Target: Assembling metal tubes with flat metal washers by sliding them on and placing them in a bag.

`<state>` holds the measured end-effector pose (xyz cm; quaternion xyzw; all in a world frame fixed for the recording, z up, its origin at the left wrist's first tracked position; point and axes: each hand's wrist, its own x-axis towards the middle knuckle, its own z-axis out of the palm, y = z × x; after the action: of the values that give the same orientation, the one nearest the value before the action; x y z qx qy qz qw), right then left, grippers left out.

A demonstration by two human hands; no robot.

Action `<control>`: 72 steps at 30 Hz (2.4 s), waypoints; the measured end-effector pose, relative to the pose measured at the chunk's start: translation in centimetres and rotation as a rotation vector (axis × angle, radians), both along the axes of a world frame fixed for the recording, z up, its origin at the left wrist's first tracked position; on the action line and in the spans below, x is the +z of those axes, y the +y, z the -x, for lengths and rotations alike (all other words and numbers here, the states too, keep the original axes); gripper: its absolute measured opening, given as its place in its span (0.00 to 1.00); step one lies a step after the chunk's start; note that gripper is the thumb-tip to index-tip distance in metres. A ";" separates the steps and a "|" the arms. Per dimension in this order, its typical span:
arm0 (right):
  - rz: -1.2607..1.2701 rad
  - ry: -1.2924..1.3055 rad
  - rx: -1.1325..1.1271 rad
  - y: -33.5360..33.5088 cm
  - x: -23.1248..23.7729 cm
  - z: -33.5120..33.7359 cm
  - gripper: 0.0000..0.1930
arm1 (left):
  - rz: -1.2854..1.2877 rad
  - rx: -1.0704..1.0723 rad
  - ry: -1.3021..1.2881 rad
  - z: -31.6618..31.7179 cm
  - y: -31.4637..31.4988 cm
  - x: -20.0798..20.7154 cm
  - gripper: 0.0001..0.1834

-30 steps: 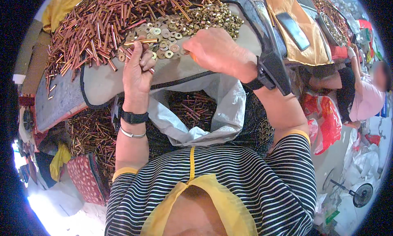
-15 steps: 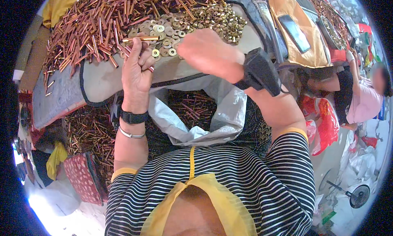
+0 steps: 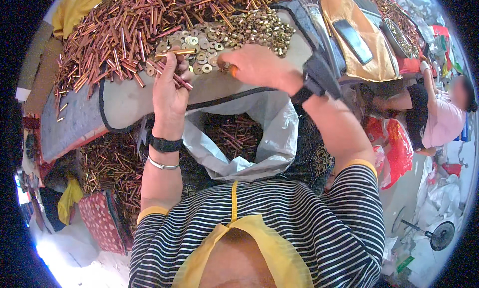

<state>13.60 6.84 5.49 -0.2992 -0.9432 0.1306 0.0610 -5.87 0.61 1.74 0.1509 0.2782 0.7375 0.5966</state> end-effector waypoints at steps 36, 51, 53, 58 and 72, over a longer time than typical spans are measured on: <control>-0.233 0.487 -0.139 0.6 -2.8 -6.0 0.13 | -0.071 -0.296 -0.081 -3.8 0.0 0.1 0.20; 0.234 0.965 -0.339 -0.8 -4.3 -4.4 0.08 | -0.003 -0.456 -0.044 -3.7 -0.5 0.0 0.16; 0.565 1.110 -0.304 -0.9 -3.3 -4.7 0.08 | 0.023 -0.442 0.010 -4.1 -0.5 0.2 0.16; 1.166 1.446 -0.271 -1.3 -2.8 -4.5 0.07 | 0.094 -0.463 0.286 -4.9 -1.3 0.4 0.17; 1.177 1.461 -0.217 -1.4 -3.0 -5.8 0.11 | 0.135 -0.547 0.514 -5.9 -1.5 0.1 0.21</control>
<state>19.39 5.48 2.49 -0.2122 -0.4208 0.7345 0.4882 0.07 -0.86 1.85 0.3598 0.4163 0.4692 0.6907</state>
